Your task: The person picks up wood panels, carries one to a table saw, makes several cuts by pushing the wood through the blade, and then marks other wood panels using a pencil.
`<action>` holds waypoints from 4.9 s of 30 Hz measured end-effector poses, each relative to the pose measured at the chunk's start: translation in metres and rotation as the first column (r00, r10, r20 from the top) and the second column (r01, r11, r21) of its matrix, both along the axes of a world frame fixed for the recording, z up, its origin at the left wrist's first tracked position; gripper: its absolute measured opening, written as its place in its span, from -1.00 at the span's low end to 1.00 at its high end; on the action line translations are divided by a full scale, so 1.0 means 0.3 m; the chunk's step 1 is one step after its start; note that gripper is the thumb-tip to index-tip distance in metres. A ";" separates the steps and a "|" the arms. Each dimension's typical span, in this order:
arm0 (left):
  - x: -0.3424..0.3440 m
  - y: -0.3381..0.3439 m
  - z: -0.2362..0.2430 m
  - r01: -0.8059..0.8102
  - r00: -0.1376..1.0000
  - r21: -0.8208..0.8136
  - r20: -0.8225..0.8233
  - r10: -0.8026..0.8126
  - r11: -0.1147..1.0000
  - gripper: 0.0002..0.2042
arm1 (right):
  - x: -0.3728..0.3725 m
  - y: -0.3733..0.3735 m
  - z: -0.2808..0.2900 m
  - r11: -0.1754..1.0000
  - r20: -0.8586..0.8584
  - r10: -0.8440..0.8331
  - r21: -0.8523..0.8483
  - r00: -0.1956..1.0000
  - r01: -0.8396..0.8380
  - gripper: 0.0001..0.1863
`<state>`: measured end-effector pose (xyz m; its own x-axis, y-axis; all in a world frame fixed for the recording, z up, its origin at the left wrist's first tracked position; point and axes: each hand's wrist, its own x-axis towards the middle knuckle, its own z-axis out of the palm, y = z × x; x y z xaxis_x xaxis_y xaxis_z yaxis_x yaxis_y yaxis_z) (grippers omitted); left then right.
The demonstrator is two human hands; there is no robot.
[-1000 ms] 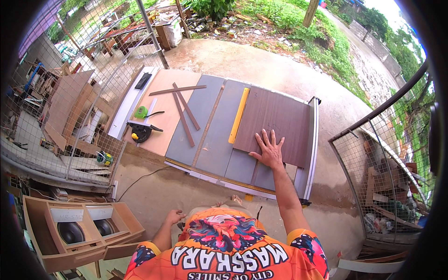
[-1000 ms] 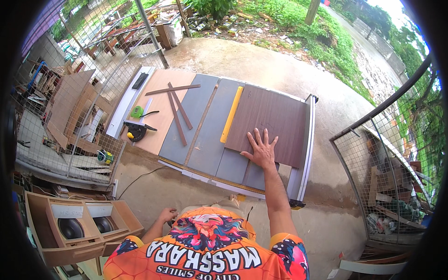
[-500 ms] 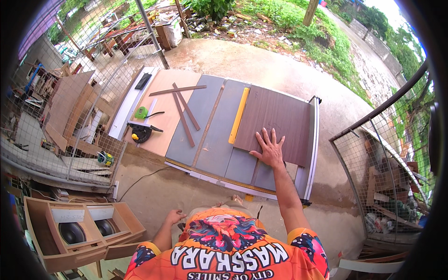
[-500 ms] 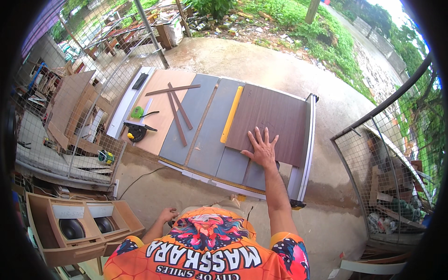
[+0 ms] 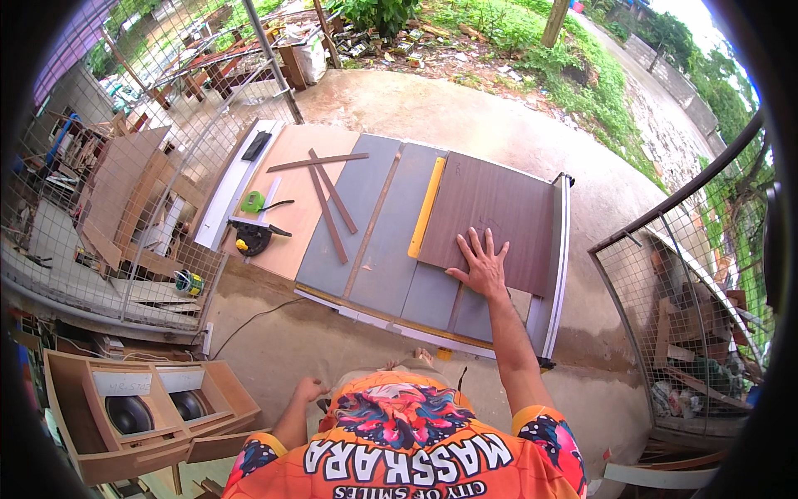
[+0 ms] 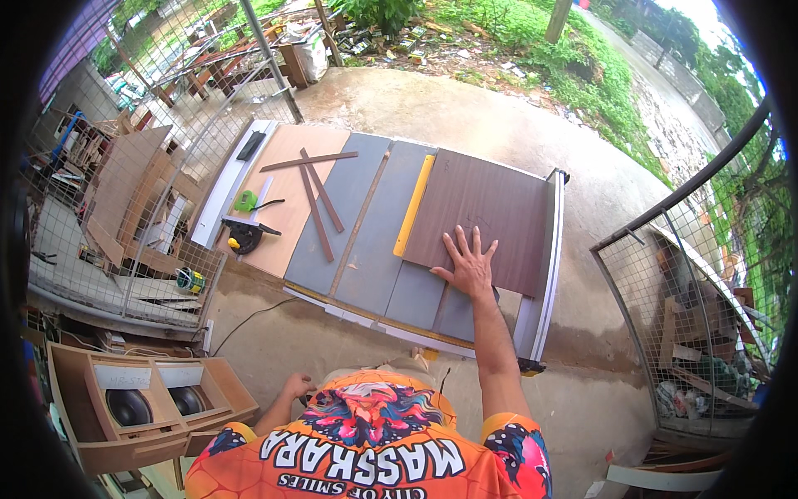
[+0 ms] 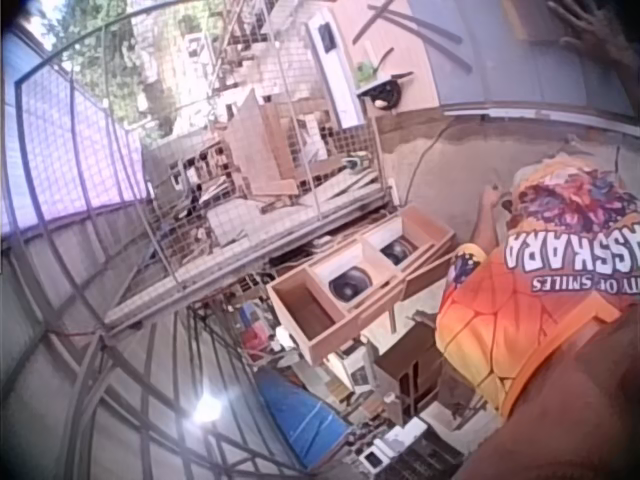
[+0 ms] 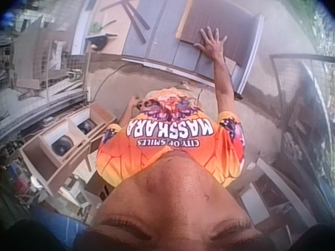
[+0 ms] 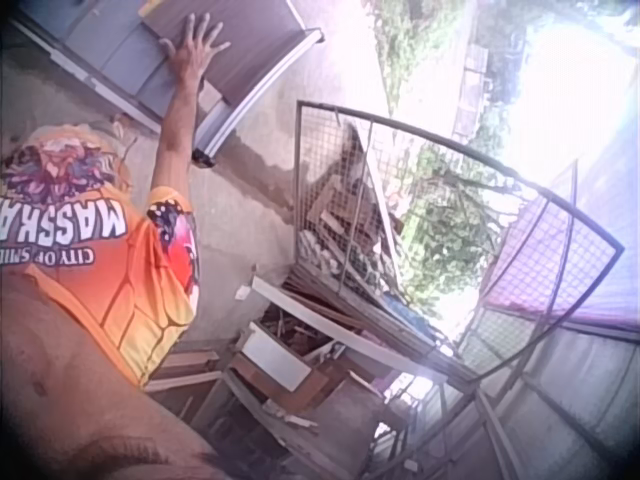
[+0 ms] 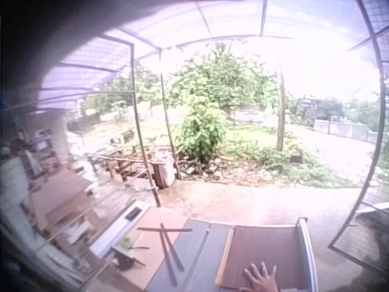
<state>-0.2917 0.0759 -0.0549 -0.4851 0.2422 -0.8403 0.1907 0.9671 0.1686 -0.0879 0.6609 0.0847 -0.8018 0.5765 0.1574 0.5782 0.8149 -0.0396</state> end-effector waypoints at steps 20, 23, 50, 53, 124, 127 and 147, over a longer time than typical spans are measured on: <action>0.031 -0.020 0.001 -0.059 0.998 0.023 -0.002 0.059 0.998 -0.28 | -0.012 0.031 -0.008 1.000 0.023 -0.003 -0.018 1.000 0.003 0.01; 0.037 -0.023 0.004 -0.063 0.998 0.032 -0.004 0.063 0.997 -0.27 | -0.013 0.036 -0.007 1.000 0.011 -0.003 -0.012 1.000 0.003 0.00; 0.043 -0.036 -0.004 -0.117 0.993 0.067 -0.010 0.118 0.991 -0.30 | -0.029 0.067 -0.005 0.999 0.027 -0.019 -0.027 0.999 0.020 0.02; 0.045 -0.036 0.001 -0.142 0.990 0.069 -0.001 0.142 0.987 -0.30 | -0.029 0.069 -0.001 0.999 0.028 -0.022 -0.029 0.999 0.022 0.01; 0.117 -0.082 0.064 -0.266 0.963 0.063 -0.026 0.268 0.962 -0.34 | -0.077 0.188 -0.013 0.997 0.047 -0.060 -0.045 0.997 0.062 0.05; 0.118 -0.085 0.058 -0.270 0.962 0.064 -0.030 0.272 0.961 -0.35 | -0.080 0.195 -0.013 0.996 0.057 -0.063 -0.052 0.996 0.066 0.06; 0.140 -0.085 0.081 -0.298 0.953 0.060 -0.033 0.300 0.953 -0.33 | -0.095 0.224 -0.005 0.995 0.071 -0.065 -0.069 0.995 0.070 0.04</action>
